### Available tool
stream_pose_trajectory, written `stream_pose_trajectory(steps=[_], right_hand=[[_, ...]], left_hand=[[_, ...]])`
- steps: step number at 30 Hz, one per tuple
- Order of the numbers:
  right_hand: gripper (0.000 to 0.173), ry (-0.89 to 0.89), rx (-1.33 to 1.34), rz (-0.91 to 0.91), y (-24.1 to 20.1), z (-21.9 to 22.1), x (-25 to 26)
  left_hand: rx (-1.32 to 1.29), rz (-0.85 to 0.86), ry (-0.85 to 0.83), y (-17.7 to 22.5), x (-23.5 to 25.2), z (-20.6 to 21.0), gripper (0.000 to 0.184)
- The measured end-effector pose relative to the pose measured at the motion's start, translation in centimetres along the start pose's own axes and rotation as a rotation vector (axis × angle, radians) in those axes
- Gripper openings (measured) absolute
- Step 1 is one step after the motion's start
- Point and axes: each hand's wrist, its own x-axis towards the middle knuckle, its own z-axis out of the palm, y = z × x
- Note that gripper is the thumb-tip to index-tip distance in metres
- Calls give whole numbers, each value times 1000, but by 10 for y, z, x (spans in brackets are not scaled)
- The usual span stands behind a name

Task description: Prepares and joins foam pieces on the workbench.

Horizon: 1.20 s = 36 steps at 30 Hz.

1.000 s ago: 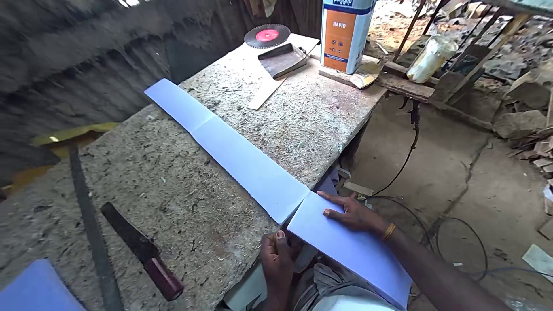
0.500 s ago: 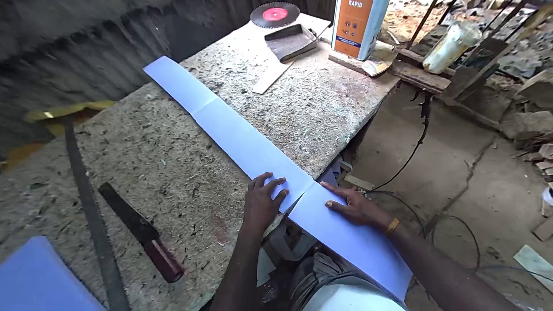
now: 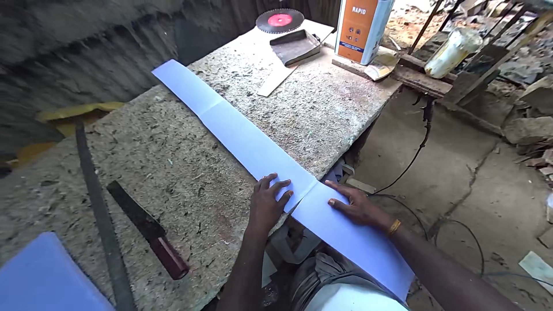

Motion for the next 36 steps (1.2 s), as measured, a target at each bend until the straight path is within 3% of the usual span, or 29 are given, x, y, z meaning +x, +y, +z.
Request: stream_pose_trajectory(steps=[7,17,36], right_hand=[[57,57,133,25,-2,-1,-2],[52,101,112,5,-3,7,-1],[49,138,119,48,-6,15,-3]], left_hand=[[-56,56,-51,-4,-4,-5,25],[-97,63,-91,-11,-6,-6,23],[-150,115,-231,-20,-6,-20,28]])
